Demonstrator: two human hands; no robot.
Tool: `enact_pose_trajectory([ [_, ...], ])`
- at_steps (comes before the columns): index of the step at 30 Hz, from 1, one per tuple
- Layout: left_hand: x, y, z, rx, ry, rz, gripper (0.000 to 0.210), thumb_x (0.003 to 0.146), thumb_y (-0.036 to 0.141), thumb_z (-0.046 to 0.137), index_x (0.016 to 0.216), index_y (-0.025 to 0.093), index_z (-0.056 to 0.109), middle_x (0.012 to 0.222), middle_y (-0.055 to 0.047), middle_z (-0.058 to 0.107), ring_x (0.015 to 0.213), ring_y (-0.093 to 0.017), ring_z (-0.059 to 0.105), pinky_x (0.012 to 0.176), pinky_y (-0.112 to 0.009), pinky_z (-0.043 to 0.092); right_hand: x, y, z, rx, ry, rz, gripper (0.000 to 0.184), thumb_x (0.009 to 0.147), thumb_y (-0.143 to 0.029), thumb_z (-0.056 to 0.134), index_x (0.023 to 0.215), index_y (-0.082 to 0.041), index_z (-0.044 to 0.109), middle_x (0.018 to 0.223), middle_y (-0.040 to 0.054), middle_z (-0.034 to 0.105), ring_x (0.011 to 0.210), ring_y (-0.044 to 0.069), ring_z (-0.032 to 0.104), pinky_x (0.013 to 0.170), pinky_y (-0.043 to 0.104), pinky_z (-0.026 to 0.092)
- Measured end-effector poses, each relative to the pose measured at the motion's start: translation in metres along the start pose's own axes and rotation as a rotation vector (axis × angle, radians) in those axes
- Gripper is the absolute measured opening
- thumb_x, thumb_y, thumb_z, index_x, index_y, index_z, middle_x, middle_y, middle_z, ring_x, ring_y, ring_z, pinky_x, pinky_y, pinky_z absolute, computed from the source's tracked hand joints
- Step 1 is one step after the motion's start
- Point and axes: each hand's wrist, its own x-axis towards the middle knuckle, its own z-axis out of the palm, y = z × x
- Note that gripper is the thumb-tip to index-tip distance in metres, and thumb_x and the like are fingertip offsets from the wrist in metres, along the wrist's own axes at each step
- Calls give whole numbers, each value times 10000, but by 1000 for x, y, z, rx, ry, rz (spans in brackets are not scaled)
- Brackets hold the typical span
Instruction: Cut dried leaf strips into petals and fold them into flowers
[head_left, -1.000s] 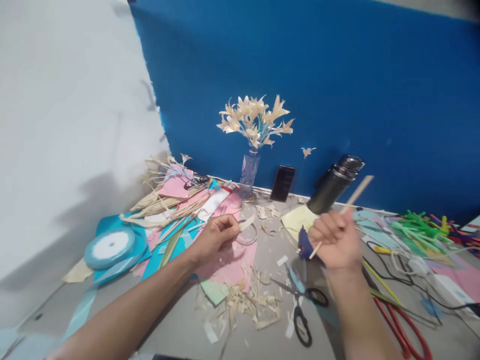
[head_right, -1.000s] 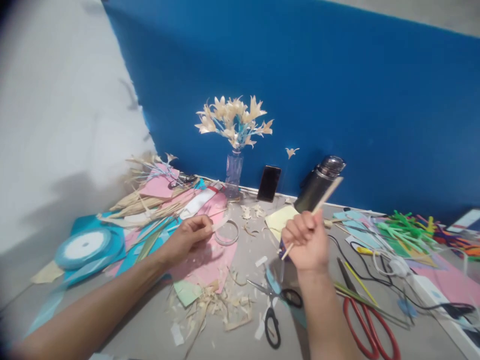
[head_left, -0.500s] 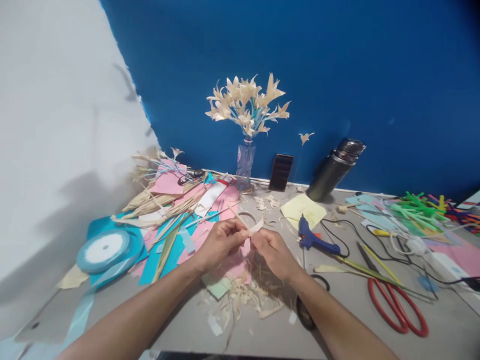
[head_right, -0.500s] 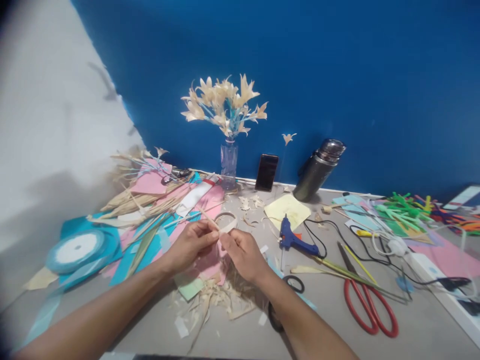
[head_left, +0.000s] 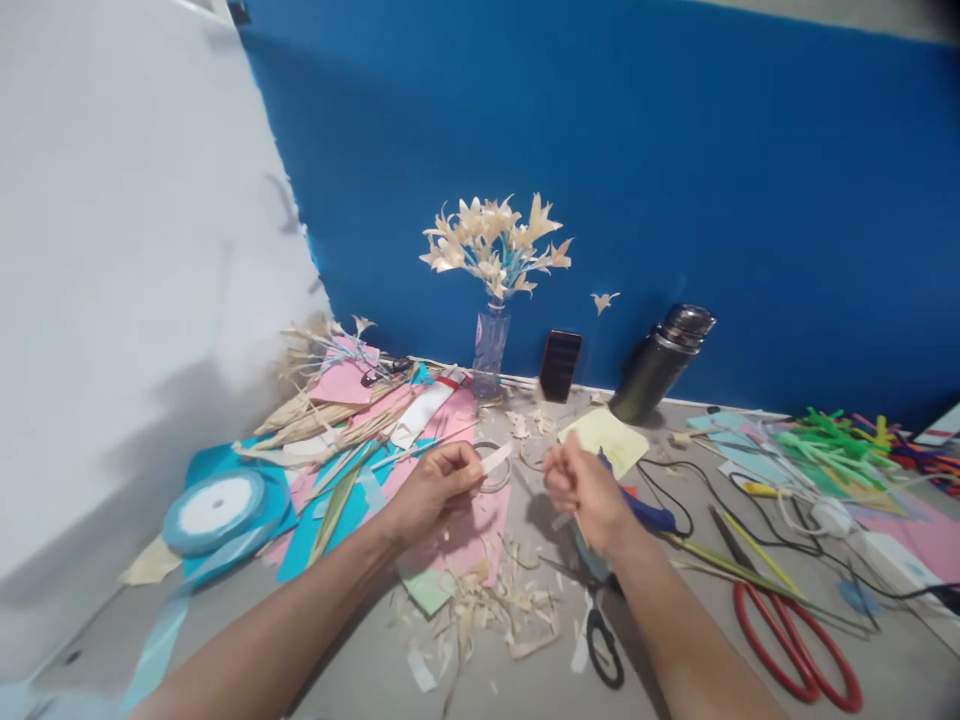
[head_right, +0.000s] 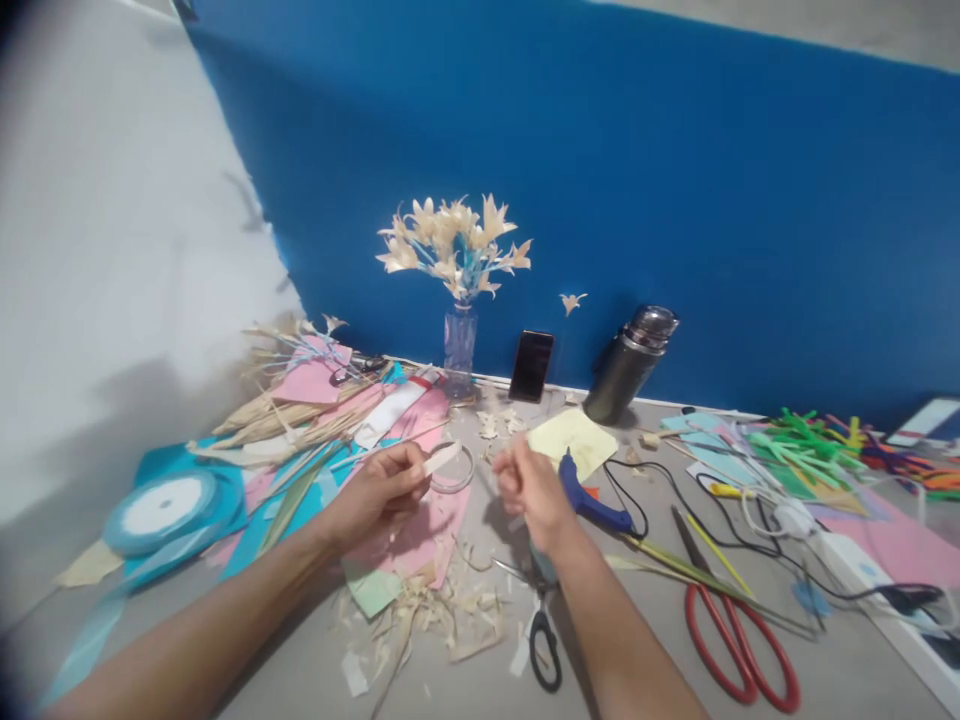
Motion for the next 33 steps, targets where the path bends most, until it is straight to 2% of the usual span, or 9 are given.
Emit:
enact_pose_trajectory([
  [2, -1, -3, 3, -28, 14, 6, 408, 731, 404, 822, 680, 162, 498, 543, 81, 436, 410, -9, 213, 398, -149, 144, 1, 21, 17, -226, -128, 35, 675, 814, -815, 487, 762, -158, 634, 523, -67, 358, 447, 78, 245, 426, 217, 190],
  [5, -3, -4, 4, -41, 19, 27, 379, 730, 391, 828, 690, 152, 536, 567, 57, 507, 410, -6, 252, 405, -150, 158, -5, 35, 35, -433, -234, -90, 681, 875, -784, 417, 806, -148, 651, 588, -37, 431, 521, 101, 353, 491, 234, 263],
  [7, -5, -3, 3, -48, 7, 42, 357, 726, 386, 832, 696, 145, 569, 591, 32, 563, 409, -6, 281, 411, -157, 169, -7, 36, 39, -488, -212, -163, 653, 909, -752, 394, 804, -156, 637, 621, -25, 459, 558, 115, 390, 523, 243, 294],
  [12, -9, 0, 2, -110, -53, 55, 404, 644, 428, 873, 678, 137, 594, 735, -27, 666, 417, -17, 361, 419, -182, 223, -2, 41, 34, -536, -15, -221, 587, 951, -680, 382, 750, -174, 601, 585, -25, 437, 548, 142, 421, 525, 259, 307],
  [18, -3, -7, 8, 31, 62, -19, 357, 719, 402, 818, 694, 144, 572, 534, 45, 535, 389, -17, 278, 396, -178, 148, -13, 35, 43, -660, -133, -314, 418, 1004, -507, 421, 794, -185, 585, 674, -20, 487, 641, 148, 452, 609, 258, 336],
  [22, -2, -12, 10, 147, 75, -37, 370, 708, 448, 806, 713, 150, 587, 490, 79, 447, 383, -27, 267, 390, -186, 170, -19, 33, 47, -696, -107, -333, 450, 1002, -519, 418, 724, -186, 537, 644, -28, 462, 622, 138, 432, 596, 260, 315],
  [27, -3, -15, 10, 332, 87, 68, 336, 742, 450, 775, 728, 138, 650, 504, 55, 482, 419, -53, 346, 422, -205, 248, -17, 36, 47, -653, -43, -350, 529, 1012, -524, 383, 613, -187, 463, 585, -30, 409, 576, 124, 402, 570, 263, 298],
  [30, -4, -14, 10, 377, 54, 111, 305, 758, 426, 768, 717, 141, 667, 506, 51, 486, 432, -62, 363, 437, -215, 260, -18, 37, 49, -571, -59, -365, 531, 1003, -528, 407, 594, -191, 427, 576, -34, 376, 565, 117, 369, 559, 264, 286],
  [33, -6, -12, 9, 406, 31, 126, 285, 775, 411, 759, 716, 148, 668, 498, 54, 470, 444, -68, 365, 443, -217, 254, -18, 40, 51, -403, -96, -301, 550, 971, -568, 463, 571, -193, 418, 554, -42, 345, 533, 107, 326, 528, 263, 263],
])
